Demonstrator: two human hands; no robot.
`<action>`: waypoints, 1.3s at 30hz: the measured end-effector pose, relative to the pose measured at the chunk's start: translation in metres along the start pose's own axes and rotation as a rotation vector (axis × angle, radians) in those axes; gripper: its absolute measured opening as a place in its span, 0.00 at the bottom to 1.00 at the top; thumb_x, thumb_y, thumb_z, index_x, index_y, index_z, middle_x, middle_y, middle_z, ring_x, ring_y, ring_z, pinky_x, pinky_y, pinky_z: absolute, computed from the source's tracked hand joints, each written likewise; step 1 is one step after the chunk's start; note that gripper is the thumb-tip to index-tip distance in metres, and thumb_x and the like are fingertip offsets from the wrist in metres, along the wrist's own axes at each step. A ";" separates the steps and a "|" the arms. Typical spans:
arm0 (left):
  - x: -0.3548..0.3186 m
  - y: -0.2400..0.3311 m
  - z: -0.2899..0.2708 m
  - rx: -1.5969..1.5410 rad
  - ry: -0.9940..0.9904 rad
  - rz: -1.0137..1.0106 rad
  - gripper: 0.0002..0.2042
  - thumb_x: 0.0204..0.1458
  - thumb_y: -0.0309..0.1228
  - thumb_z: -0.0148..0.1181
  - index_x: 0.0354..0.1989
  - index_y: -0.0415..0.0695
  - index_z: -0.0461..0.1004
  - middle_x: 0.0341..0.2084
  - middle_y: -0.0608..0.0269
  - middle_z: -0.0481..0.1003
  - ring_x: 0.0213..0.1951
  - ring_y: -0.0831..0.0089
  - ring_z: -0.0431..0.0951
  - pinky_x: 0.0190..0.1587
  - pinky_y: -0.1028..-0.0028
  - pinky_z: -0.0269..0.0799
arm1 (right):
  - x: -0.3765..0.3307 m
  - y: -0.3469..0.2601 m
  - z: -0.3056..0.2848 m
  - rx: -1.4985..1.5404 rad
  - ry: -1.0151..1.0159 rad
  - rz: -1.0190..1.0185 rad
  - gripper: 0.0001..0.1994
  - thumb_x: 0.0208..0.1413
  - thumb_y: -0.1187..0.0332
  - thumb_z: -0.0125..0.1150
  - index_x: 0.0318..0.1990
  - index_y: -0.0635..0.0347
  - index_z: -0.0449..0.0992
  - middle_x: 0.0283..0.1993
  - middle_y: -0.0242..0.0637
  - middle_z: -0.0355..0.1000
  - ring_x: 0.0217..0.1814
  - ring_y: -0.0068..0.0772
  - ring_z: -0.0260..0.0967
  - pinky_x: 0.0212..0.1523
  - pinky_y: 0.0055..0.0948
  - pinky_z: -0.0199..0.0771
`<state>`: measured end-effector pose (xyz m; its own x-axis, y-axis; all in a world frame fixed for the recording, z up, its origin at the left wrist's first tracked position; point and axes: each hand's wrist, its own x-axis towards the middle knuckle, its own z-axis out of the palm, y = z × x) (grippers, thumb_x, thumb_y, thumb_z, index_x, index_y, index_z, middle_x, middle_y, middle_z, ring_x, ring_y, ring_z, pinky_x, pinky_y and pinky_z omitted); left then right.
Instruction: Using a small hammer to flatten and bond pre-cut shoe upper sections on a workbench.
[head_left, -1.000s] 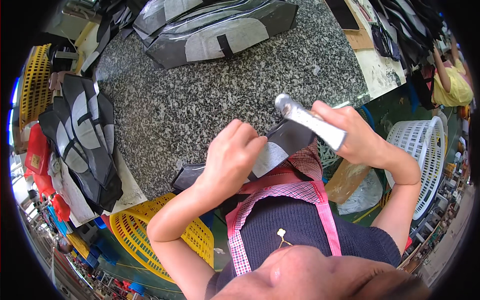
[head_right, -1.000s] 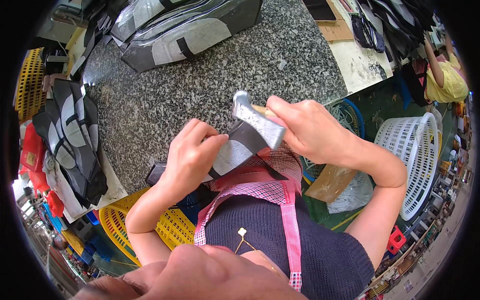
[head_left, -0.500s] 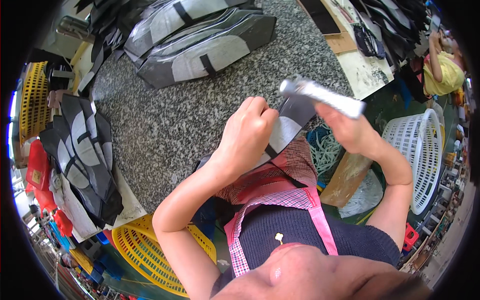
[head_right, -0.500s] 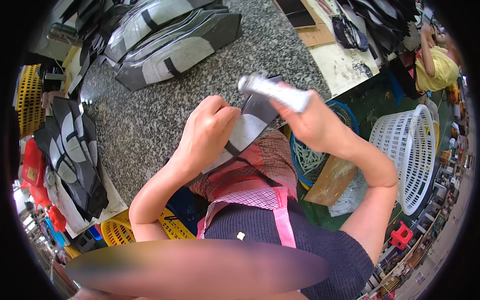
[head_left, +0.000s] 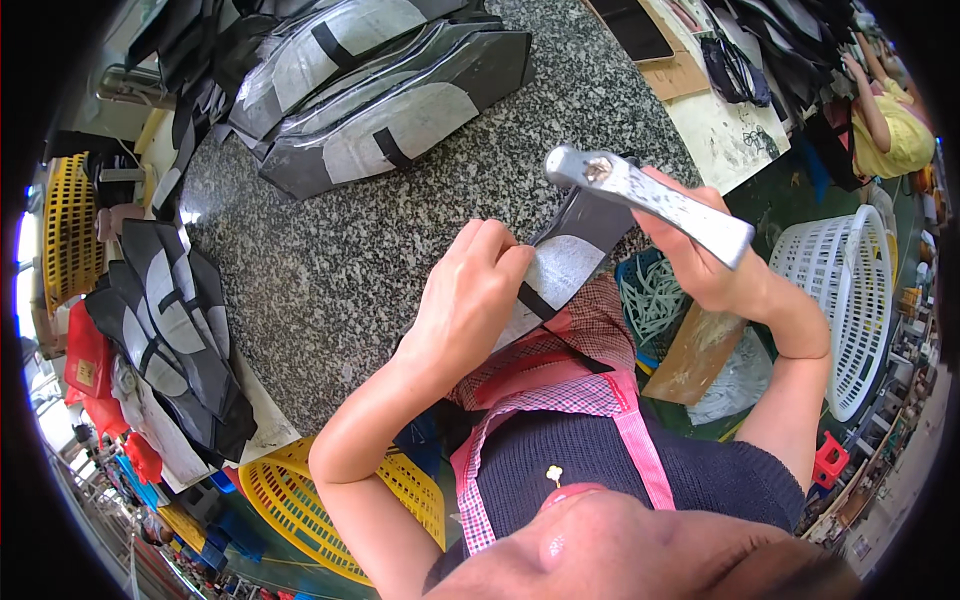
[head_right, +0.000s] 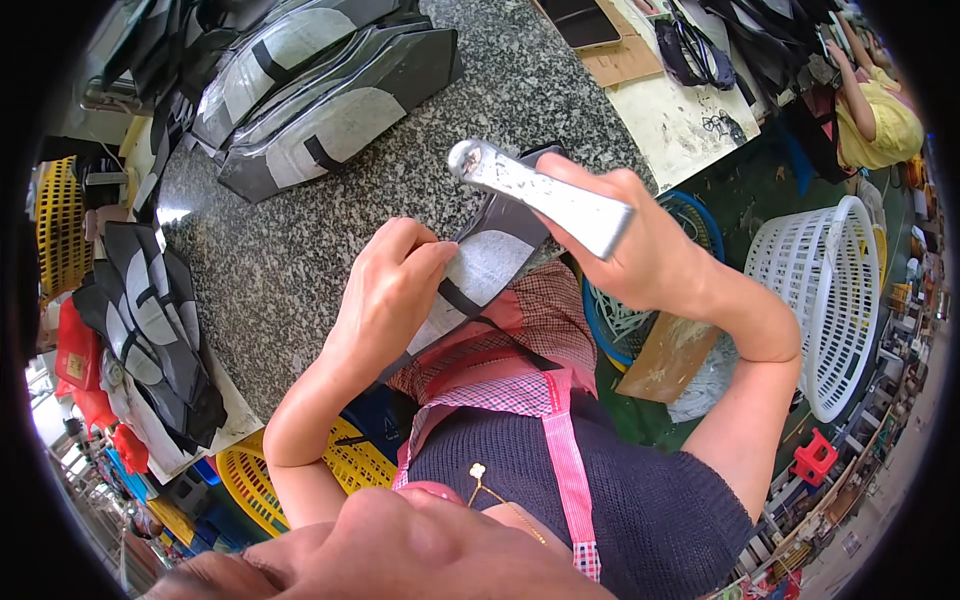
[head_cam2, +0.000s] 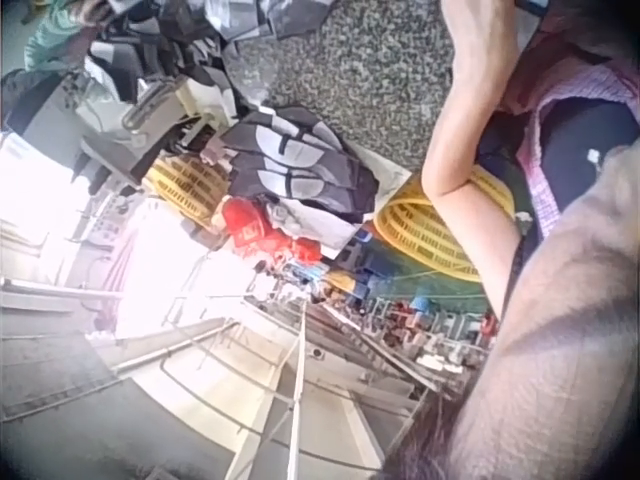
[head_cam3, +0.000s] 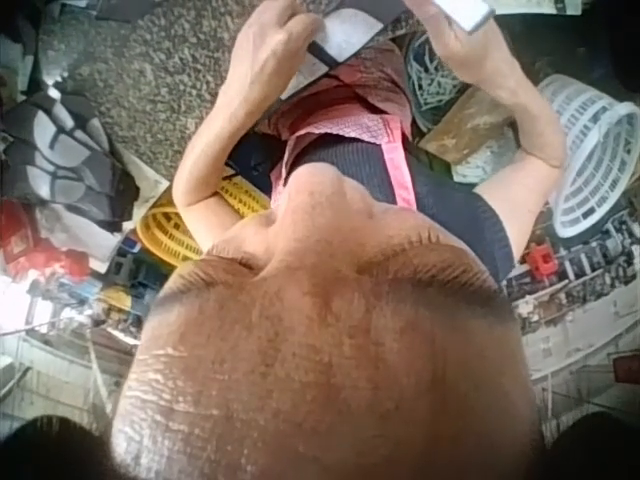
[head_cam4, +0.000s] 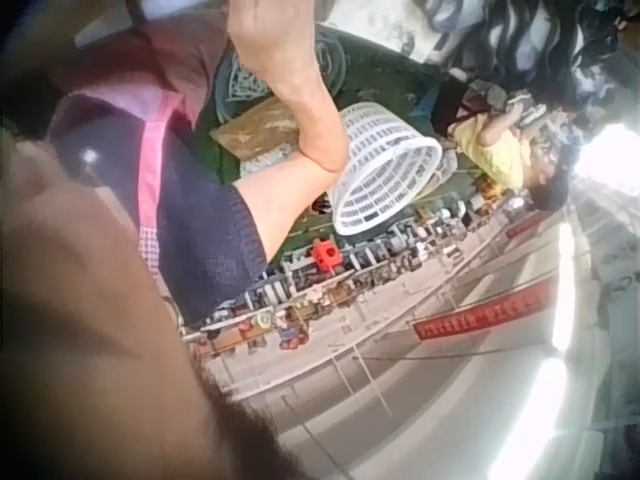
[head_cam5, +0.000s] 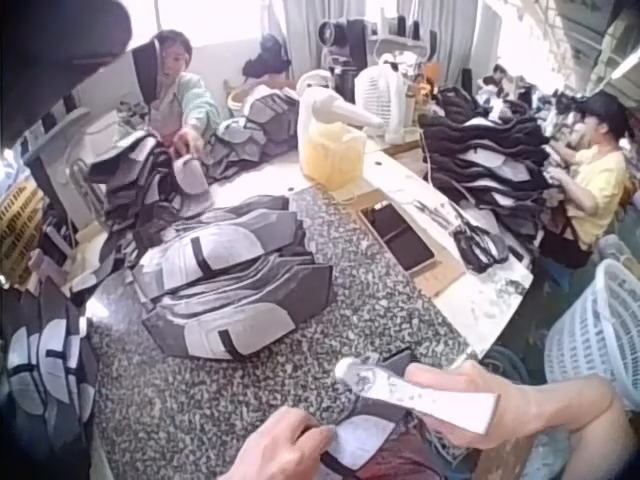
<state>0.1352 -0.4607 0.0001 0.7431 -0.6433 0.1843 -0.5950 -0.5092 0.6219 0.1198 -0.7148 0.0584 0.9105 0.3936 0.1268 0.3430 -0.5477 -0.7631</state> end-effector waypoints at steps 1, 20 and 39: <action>0.001 0.002 -0.001 0.024 -0.025 0.006 0.10 0.46 0.18 0.63 0.38 0.37 0.78 0.32 0.54 0.72 0.35 0.56 0.75 0.37 0.63 0.75 | -0.005 0.002 0.003 0.067 -0.049 0.038 0.09 0.62 0.73 0.52 0.47 0.67 0.70 0.29 0.51 0.71 0.31 0.54 0.70 0.33 0.39 0.70; -0.029 -0.004 -0.010 -0.155 0.042 -0.180 0.08 0.48 0.21 0.68 0.37 0.38 0.82 0.29 0.57 0.76 0.32 0.62 0.78 0.36 0.68 0.74 | 0.005 0.003 0.018 0.088 -0.297 0.356 0.10 0.67 0.67 0.52 0.40 0.68 0.69 0.21 0.47 0.64 0.20 0.31 0.63 0.25 0.34 0.64; -0.040 0.000 -0.004 0.177 0.036 0.059 0.15 0.44 0.22 0.60 0.42 0.34 0.77 0.34 0.56 0.71 0.38 0.61 0.72 0.38 0.67 0.73 | 0.004 -0.008 0.032 0.032 -0.331 0.111 0.07 0.60 0.72 0.52 0.41 0.66 0.67 0.26 0.56 0.72 0.32 0.62 0.73 0.30 0.48 0.72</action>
<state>0.1064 -0.4329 -0.0043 0.7138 -0.6559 0.2456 -0.6802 -0.5655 0.4664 0.1139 -0.6853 0.0448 0.8160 0.5536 -0.1665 0.2339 -0.5796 -0.7806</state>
